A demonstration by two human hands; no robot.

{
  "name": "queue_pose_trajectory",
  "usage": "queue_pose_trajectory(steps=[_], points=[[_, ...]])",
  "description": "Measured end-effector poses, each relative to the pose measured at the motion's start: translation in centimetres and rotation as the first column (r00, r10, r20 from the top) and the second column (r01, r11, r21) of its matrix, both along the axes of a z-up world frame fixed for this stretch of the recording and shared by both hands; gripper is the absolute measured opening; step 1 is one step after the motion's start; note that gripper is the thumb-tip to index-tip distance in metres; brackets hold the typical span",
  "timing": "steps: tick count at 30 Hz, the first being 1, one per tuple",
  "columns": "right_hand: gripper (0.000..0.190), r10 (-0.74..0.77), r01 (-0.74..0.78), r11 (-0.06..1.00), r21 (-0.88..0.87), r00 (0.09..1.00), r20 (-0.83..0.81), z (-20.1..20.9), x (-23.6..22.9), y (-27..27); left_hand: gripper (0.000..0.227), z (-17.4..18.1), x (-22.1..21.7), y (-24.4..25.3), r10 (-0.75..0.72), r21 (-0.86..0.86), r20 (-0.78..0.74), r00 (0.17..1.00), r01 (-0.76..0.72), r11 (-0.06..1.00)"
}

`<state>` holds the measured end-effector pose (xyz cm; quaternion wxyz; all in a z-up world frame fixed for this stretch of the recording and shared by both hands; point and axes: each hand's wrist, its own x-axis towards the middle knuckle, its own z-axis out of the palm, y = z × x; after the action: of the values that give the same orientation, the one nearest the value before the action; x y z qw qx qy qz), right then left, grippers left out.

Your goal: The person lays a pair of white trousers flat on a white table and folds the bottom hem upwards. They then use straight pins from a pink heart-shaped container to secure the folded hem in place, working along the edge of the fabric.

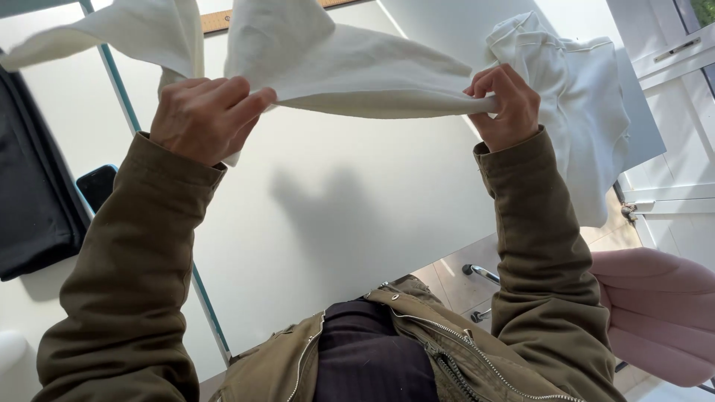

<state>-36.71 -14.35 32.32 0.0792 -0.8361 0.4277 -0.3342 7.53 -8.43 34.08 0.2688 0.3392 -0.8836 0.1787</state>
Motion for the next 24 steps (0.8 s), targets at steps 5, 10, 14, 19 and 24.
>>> queue_pose_trajectory(steps=[5, 10, 14, 19, 24], points=[[0.031, 0.069, -0.136, 0.967, 0.216, 0.954, 0.291, -0.7, -2.7, 3.4, 0.013, 0.0, 0.8, 1.8, 0.078, 0.182, -0.011, 0.997, -0.075, 0.981], [0.035, -0.200, -0.250, 0.752, 0.610, 0.795, 0.572, -1.7, -5.1, 6.5, 0.026, 1.4, -0.5, 5.1, 0.126, 0.782, -0.326, 0.937, 0.193, 0.592], [0.037, -0.170, -0.196, 0.661, 0.724, 0.901, 0.399, -9.2, -5.0, 5.1, 0.036, -5.0, -2.0, 6.3, 0.166, 0.999, 0.016, 0.986, -0.021, 0.026], [0.033, -0.296, -0.035, 0.476, 0.879, 0.935, 0.197, -25.2, -3.6, -0.6, 0.033, -28.7, -2.6, 9.1, 0.302, 0.949, 0.217, 0.928, -0.273, 0.157], [0.041, -0.100, 0.064, 0.691, 0.720, 0.995, 0.008, -27.6, -3.0, -4.0, 0.043, -28.6, -3.2, 10.6, 0.459, 0.871, 0.240, 0.855, -0.398, 0.287]])
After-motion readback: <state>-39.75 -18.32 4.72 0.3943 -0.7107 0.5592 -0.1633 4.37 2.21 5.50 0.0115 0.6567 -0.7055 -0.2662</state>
